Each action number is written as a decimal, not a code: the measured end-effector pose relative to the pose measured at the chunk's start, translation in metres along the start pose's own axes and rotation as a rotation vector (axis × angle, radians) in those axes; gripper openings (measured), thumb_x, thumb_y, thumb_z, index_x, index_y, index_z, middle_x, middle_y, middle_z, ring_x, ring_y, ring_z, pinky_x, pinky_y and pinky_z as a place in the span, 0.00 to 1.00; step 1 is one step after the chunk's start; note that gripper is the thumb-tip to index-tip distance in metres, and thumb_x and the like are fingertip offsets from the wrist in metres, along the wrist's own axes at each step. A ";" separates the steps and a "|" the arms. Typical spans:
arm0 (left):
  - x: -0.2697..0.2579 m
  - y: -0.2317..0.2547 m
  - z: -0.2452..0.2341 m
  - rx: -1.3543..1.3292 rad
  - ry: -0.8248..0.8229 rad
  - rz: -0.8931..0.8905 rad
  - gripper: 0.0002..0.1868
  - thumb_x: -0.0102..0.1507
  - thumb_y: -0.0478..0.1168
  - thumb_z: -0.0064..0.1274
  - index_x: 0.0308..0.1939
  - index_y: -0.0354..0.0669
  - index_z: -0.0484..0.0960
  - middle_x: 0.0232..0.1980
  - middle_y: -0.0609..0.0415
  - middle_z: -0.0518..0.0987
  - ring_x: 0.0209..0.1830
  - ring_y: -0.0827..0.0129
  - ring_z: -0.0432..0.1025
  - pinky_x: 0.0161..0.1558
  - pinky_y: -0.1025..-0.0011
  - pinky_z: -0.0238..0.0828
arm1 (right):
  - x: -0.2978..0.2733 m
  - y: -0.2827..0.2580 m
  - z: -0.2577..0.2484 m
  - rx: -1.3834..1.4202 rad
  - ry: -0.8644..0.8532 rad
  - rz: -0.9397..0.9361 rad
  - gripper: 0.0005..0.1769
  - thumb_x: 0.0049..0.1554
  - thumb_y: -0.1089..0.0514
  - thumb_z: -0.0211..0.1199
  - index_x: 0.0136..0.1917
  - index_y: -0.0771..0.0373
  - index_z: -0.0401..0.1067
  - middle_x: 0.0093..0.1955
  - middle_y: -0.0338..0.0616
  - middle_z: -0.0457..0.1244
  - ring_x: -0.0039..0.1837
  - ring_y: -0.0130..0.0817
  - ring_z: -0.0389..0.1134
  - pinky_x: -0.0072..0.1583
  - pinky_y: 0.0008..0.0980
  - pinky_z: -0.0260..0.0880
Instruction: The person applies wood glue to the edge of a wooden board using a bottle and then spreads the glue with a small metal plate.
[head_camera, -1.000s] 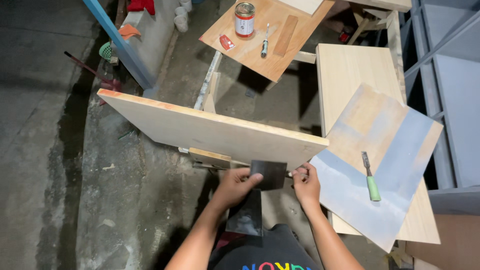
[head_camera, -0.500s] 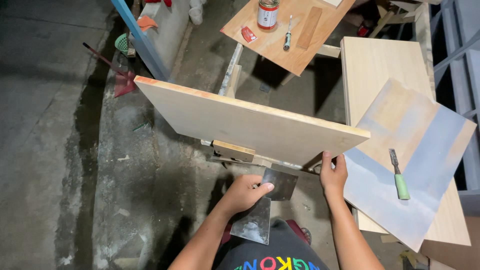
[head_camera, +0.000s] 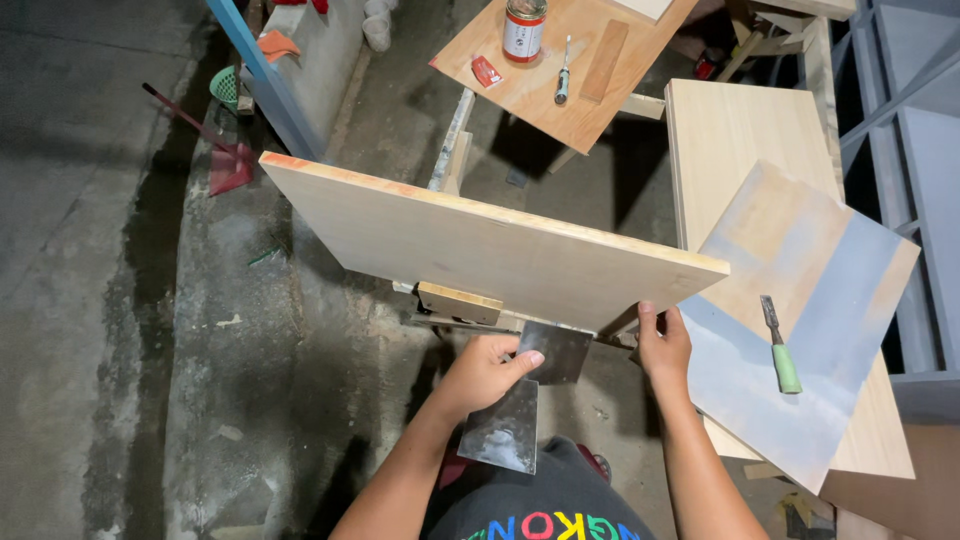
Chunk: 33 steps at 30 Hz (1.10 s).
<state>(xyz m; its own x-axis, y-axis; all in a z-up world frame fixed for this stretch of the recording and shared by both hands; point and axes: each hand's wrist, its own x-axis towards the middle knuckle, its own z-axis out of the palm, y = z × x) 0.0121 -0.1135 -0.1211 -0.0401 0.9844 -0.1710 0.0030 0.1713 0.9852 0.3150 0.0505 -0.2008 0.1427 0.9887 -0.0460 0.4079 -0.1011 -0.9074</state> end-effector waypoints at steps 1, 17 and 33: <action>-0.002 0.002 -0.001 -0.001 -0.001 -0.001 0.15 0.70 0.40 0.64 0.28 0.42 0.85 0.13 0.60 0.71 0.12 0.83 0.58 0.15 0.83 0.49 | -0.013 -0.020 -0.003 -0.001 0.000 0.001 0.29 0.75 0.42 0.63 0.69 0.72 0.72 0.66 0.74 0.68 0.69 0.66 0.70 0.59 0.51 0.83; -0.023 -0.039 -0.052 0.055 0.142 0.082 0.11 0.71 0.40 0.64 0.39 0.37 0.93 0.22 0.54 0.83 0.23 0.83 0.63 0.20 0.75 0.64 | -0.085 -0.258 0.053 -0.123 0.127 -1.272 0.22 0.58 0.53 0.82 0.60 0.65 0.81 0.59 0.50 0.71 0.61 0.56 0.71 0.64 0.52 0.68; -0.037 -0.029 -0.052 0.054 0.171 -0.011 0.13 0.70 0.41 0.64 0.30 0.44 0.89 0.13 0.62 0.72 0.13 0.84 0.62 0.16 0.82 0.54 | -0.051 -0.260 0.097 -0.316 0.143 -1.073 0.15 0.53 0.56 0.82 0.54 0.48 0.84 0.46 0.29 0.68 0.51 0.36 0.71 0.56 0.38 0.67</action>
<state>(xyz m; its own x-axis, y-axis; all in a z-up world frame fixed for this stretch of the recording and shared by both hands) -0.0389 -0.1567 -0.1433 -0.2096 0.9623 -0.1730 0.0548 0.1883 0.9806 0.1142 0.0369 -0.0033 -0.3257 0.5613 0.7608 0.5888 0.7501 -0.3013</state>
